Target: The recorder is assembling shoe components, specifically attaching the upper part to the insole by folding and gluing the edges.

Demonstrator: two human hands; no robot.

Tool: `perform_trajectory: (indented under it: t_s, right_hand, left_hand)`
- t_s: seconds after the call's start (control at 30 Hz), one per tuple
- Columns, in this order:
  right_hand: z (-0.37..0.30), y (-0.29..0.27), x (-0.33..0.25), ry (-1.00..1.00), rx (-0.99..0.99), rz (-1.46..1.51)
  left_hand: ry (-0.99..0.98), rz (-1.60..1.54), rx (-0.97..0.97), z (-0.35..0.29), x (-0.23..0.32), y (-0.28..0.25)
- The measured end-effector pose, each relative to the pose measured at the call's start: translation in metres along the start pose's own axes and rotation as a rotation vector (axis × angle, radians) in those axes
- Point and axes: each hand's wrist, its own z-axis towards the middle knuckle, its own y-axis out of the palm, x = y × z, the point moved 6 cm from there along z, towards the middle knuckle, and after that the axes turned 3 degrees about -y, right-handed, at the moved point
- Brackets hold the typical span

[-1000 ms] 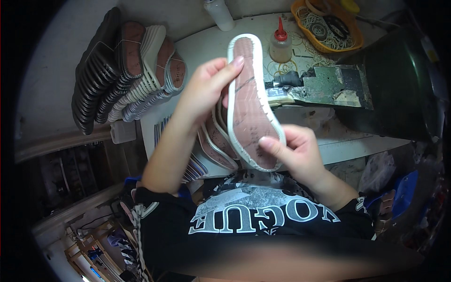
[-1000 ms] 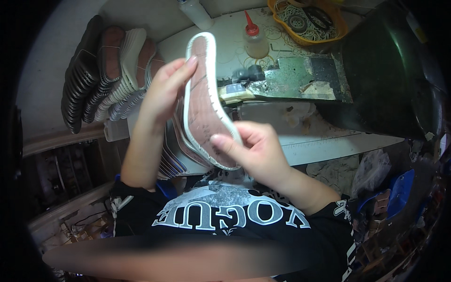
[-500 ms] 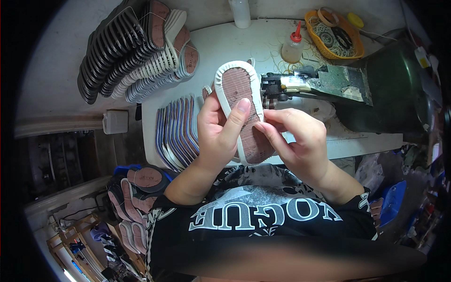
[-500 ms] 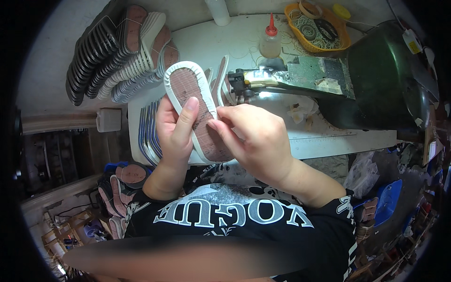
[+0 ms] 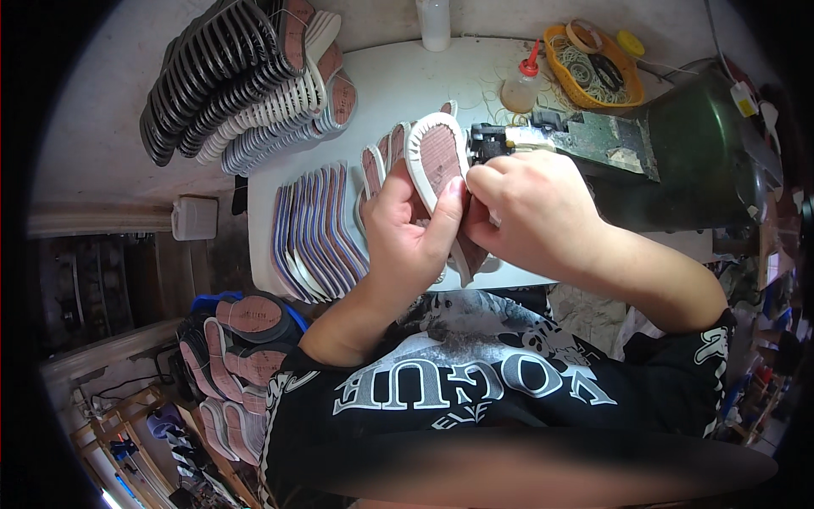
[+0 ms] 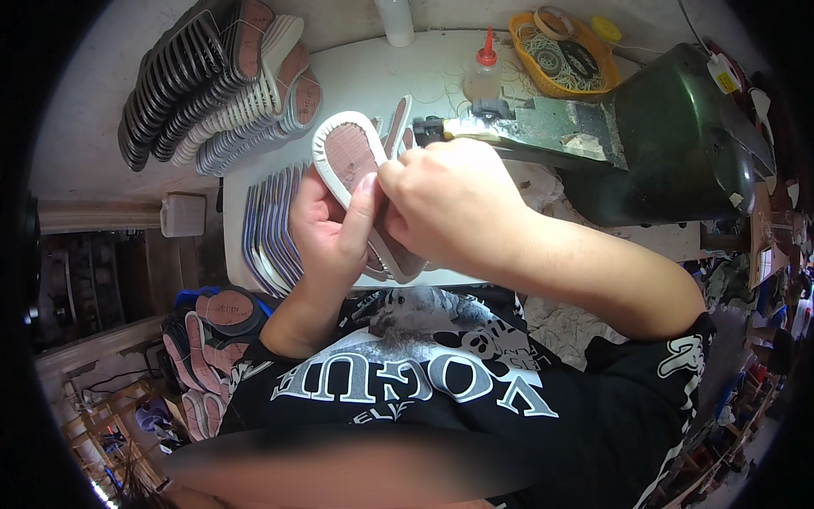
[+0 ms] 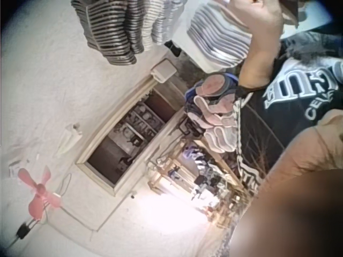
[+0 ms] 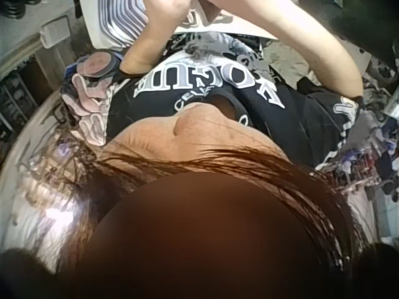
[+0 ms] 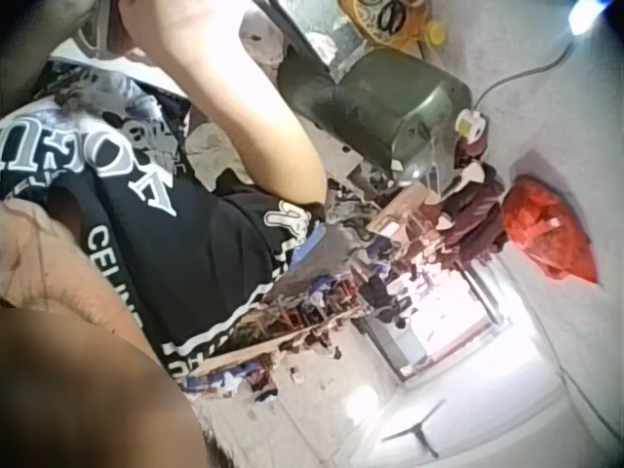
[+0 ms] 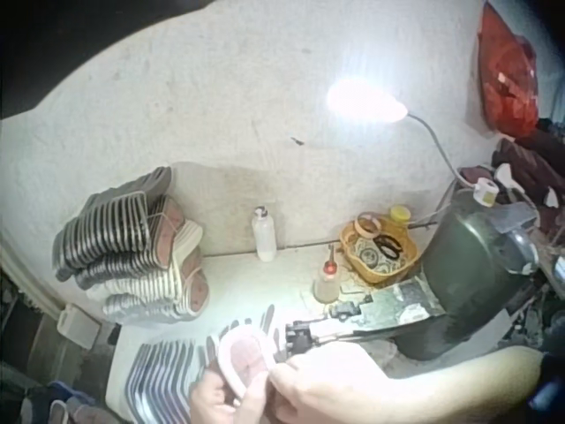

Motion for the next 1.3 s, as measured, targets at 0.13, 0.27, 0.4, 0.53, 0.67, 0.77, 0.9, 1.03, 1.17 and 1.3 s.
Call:
perform_trajectory:
  t_s: [0.13, 0.27, 0.4, 0.53, 0.67, 0.77, 0.9, 1.03, 1.17, 1.3]
  right_hand:
    - [-0.01, -0.007, 0.05, 0.287, 0.252, 0.432]
    - [-0.023, -0.009, 0.022, 0.061, 0.321, 0.419]
    - [-0.026, -0.01, 0.005, -0.033, 0.303, 0.15]
    - [-0.026, -0.013, 0.001, 0.02, 0.174, -0.036]
    - [-0.028, -0.012, 0.021, 0.12, 0.338, -0.016]
    - [-0.034, -0.015, 0.042, 0.323, 0.361, 0.527]
    - [-0.049, -0.026, 0.017, 0.043, 0.566, 0.112]
    - [-0.074, -0.03, 0.011, -0.111, 0.685, 0.339]
    - [-0.092, 0.049, 0.051, 0.424, 0.407, 1.35]
    - [-0.11, 0.069, 0.024, 0.679, 0.244, 1.733]
  left_hand:
    - [0.093, -0.083, 0.076, 0.001, 0.011, -0.013]
    - [0.068, -0.118, 0.053, 0.003, 0.006, -0.01]
    - [0.14, 0.036, -0.016, 0.002, 0.01, 0.005]
    - [0.073, 0.085, -0.057, -0.002, 0.01, 0.019]
    - [0.111, 0.184, -0.068, 0.006, 0.011, 0.025]
    - [0.153, 0.121, -0.062, 0.006, 0.019, 0.023]
    - [0.111, 0.059, -0.055, 0.014, 0.013, 0.03]
    - [-0.097, -0.153, 0.053, 0.036, -0.007, 0.022]
    - [-0.254, -0.376, -0.007, 0.052, -0.025, 0.041]
    - [-0.152, 0.136, -0.047, 0.071, -0.065, 0.04]
